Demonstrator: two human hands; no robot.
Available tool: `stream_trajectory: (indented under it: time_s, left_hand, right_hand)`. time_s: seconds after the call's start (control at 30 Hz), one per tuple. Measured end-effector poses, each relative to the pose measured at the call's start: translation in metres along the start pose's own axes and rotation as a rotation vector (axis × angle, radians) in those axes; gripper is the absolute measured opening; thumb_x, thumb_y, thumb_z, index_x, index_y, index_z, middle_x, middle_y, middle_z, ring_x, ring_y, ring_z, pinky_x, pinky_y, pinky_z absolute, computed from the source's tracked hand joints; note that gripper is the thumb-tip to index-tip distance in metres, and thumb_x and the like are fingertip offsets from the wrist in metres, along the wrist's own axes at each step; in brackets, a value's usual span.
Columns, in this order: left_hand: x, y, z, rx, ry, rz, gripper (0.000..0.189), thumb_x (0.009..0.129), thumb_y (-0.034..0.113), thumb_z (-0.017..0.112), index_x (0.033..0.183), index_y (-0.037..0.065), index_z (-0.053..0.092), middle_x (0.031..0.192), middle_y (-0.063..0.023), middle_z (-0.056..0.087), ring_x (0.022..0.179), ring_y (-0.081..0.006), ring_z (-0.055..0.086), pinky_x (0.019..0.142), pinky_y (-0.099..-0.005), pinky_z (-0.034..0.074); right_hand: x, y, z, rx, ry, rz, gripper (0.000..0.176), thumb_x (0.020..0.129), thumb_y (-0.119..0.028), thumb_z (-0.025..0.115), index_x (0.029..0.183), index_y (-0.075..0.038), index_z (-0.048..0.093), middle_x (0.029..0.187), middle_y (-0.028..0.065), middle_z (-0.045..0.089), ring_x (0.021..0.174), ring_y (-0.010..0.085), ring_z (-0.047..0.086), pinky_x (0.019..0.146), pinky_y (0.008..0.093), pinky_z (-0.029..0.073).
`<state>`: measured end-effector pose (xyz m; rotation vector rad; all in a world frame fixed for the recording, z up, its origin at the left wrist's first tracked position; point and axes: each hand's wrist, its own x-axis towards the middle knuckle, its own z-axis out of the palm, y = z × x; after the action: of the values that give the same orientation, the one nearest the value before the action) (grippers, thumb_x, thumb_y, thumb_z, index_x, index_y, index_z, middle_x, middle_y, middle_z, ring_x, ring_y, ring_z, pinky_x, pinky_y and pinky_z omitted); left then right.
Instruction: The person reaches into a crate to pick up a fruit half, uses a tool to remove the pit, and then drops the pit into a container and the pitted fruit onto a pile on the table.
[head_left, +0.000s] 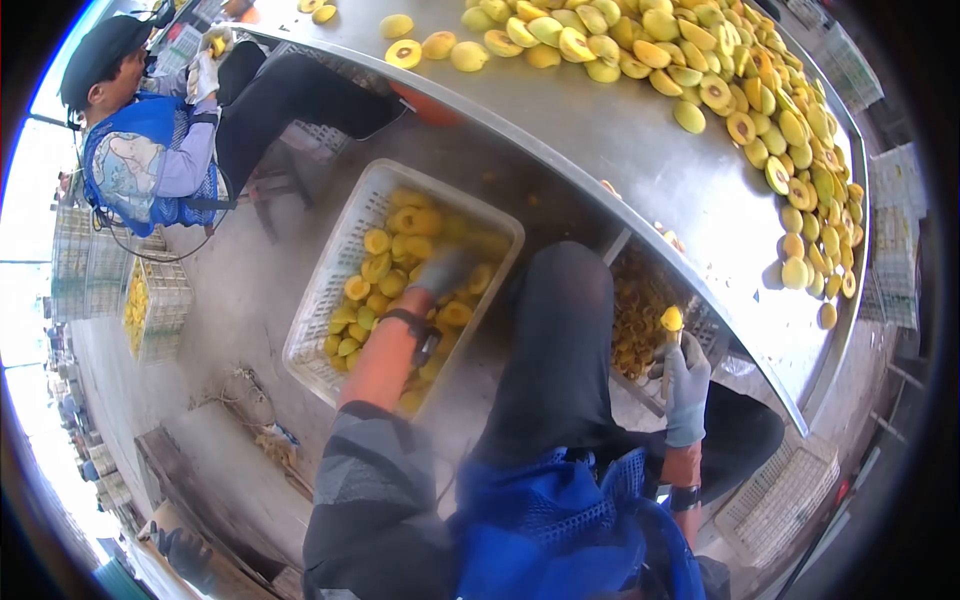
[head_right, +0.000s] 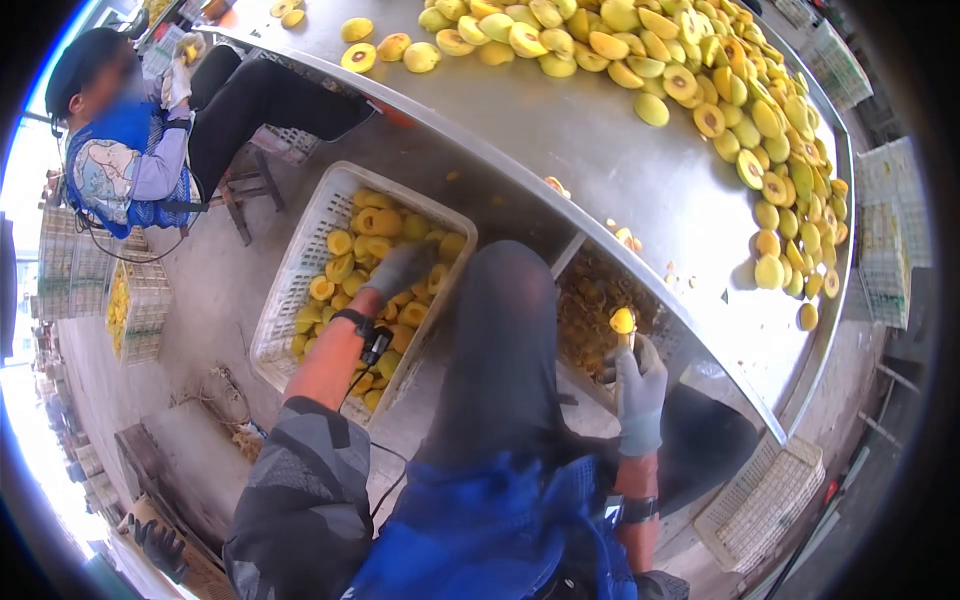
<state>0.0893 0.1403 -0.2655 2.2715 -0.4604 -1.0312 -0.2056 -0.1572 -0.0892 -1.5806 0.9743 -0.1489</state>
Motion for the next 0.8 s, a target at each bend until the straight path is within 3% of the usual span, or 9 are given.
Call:
stream_trajectory:
  time_s: [0.07, 0.13, 0.23, 0.43, 0.5, 0.6, 0.7, 0.8]
  left_hand:
    - [-0.030, -0.002, -0.008, 0.178, 0.213, 0.060, 0.038, 0.100, 0.031, 0.056, 0.134, 0.014, 0.062, 0.117, -0.0160, 0.071, 0.107, -0.0323, 0.069, 0.093, -0.0407, 0.053]
    - [-0.049, -0.028, -0.008, 0.385, 0.006, 0.088, 0.040, 0.099, 0.033, 0.059, 0.134, 0.015, 0.063, 0.116, -0.0172, 0.071, 0.109, -0.0324, 0.068, 0.093, -0.0401, 0.052]
    - [-0.059, -0.126, 0.027, 0.394, -0.069, -0.024, 0.047, 0.093, 0.037, 0.064, 0.135, 0.016, 0.063, 0.123, -0.0174, 0.069, 0.114, -0.0345, 0.065, 0.096, -0.0400, 0.051]
    - [-0.102, -0.097, 0.054, 0.412, 0.210, 0.046, 0.052, 0.088, 0.034, 0.068, 0.136, 0.017, 0.061, 0.130, -0.0142, 0.066, 0.120, -0.0356, 0.060, 0.101, -0.0436, 0.048]
    - [-0.083, -0.096, 0.065, 0.315, 0.326, 0.151, 0.049, 0.087, 0.031, 0.068, 0.134, 0.019, 0.062, 0.122, -0.0150, 0.067, 0.116, -0.0356, 0.061, 0.098, -0.0446, 0.050]
    - [-0.064, -0.037, 0.050, 0.325, 0.329, 0.128, 0.042, 0.088, 0.030, 0.067, 0.129, 0.021, 0.065, 0.118, -0.0152, 0.066, 0.115, -0.0356, 0.061, 0.095, -0.0443, 0.051]
    - [-0.023, -0.056, 0.067, 0.218, 0.397, 0.146, 0.036, 0.089, 0.030, 0.067, 0.124, 0.022, 0.066, 0.114, -0.0140, 0.066, 0.111, -0.0360, 0.062, 0.092, -0.0455, 0.052]
    - [0.006, -0.074, 0.077, 0.374, 0.459, 0.303, 0.033, 0.091, 0.030, 0.064, 0.121, 0.018, 0.067, 0.110, -0.0131, 0.069, 0.102, -0.0361, 0.066, 0.084, -0.0444, 0.054]
  right_hand:
    - [-0.006, 0.017, -0.011, 0.051, 0.034, -0.009, 0.029, 0.102, -0.017, 0.055, 0.119, 0.005, 0.061, 0.082, 0.0056, 0.064, 0.060, 0.0096, 0.060, 0.055, 0.0232, 0.049]
    - [-0.010, 0.020, -0.018, 0.132, 0.032, 0.004, 0.030, 0.102, -0.018, 0.055, 0.120, 0.005, 0.061, 0.083, 0.0058, 0.064, 0.060, 0.0100, 0.060, 0.056, 0.0232, 0.050]
    - [-0.018, 0.007, -0.020, 0.165, 0.003, -0.024, 0.033, 0.103, -0.021, 0.056, 0.123, 0.004, 0.060, 0.084, 0.0060, 0.064, 0.060, 0.0109, 0.060, 0.058, 0.0233, 0.050]
    - [-0.019, 0.009, -0.018, 0.133, -0.019, -0.079, 0.034, 0.103, -0.022, 0.056, 0.125, 0.004, 0.060, 0.085, 0.0063, 0.064, 0.061, 0.0110, 0.060, 0.057, 0.0238, 0.050]
    - [-0.020, 0.013, -0.015, 0.128, 0.002, -0.043, 0.034, 0.103, -0.022, 0.056, 0.125, 0.004, 0.060, 0.085, 0.0063, 0.064, 0.061, 0.0110, 0.060, 0.058, 0.0240, 0.050]
    - [-0.026, 0.002, -0.013, -0.003, 0.016, -0.044, 0.033, 0.103, -0.022, 0.055, 0.124, 0.004, 0.060, 0.084, 0.0060, 0.063, 0.062, 0.0104, 0.059, 0.058, 0.0240, 0.051]
    - [-0.022, 0.003, -0.008, -0.065, 0.036, -0.031, 0.034, 0.103, -0.023, 0.055, 0.124, 0.004, 0.060, 0.084, 0.0057, 0.062, 0.063, 0.0098, 0.059, 0.058, 0.0241, 0.051]
    - [-0.015, 0.005, 0.001, -0.101, 0.048, -0.005, 0.035, 0.104, -0.024, 0.055, 0.123, 0.004, 0.061, 0.084, 0.0055, 0.062, 0.064, 0.0094, 0.059, 0.058, 0.0241, 0.050]
